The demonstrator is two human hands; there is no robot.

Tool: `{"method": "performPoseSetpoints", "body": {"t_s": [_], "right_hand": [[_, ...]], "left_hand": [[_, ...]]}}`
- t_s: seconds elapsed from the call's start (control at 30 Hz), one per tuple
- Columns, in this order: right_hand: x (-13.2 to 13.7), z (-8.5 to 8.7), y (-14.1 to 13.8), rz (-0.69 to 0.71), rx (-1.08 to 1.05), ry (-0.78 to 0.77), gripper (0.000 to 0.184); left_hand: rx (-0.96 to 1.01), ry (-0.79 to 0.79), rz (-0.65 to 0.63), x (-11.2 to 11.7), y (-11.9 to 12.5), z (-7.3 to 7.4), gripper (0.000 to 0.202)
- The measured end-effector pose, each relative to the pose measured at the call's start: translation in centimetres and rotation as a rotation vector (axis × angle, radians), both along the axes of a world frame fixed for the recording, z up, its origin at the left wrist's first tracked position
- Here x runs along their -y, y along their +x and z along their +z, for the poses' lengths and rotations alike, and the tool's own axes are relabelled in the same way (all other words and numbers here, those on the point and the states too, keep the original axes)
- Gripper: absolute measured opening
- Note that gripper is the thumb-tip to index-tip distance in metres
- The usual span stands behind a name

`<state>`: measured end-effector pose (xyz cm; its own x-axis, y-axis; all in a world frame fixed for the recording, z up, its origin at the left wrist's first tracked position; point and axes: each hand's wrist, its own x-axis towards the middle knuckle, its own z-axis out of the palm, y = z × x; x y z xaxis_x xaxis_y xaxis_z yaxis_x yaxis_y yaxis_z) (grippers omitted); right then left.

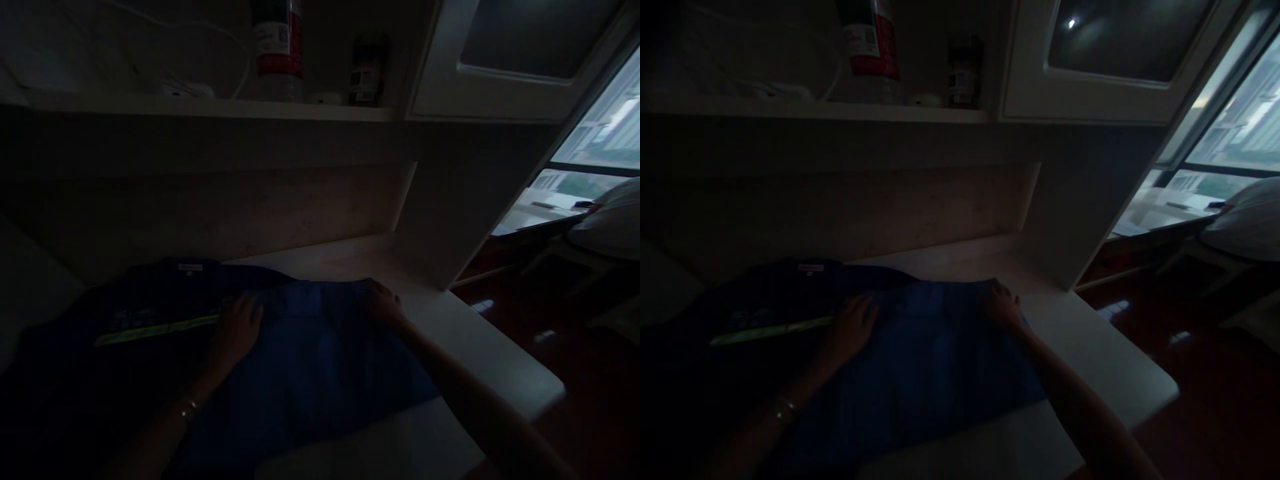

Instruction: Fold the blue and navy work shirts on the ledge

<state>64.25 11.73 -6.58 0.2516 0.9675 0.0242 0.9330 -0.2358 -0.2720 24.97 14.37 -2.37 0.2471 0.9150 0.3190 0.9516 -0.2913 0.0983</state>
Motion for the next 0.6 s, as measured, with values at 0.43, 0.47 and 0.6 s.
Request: {"method": "performPoseSetpoints", "body": {"t_s": [0.43,0.47,0.6], "right_hand": [[-3.7,-4.5,5.6,0.133,0.198,-0.179,0.056],[-4.4,-4.7,6.9,0.138,0.217,-0.181,0.055],[-6.9,-5.6,12.2,0.126,0.277,-0.188,0.054]], "left_hand": [[-0.149,-0.142,-0.216,-2.9,9.7,-4.2,0.060],[-0.145,-0.139,-0.221,-3.5,10.7,-4.4,0.060],[-0.135,-0.111,-0.254,-6.6,14.0,-5.7,0.063]]}}
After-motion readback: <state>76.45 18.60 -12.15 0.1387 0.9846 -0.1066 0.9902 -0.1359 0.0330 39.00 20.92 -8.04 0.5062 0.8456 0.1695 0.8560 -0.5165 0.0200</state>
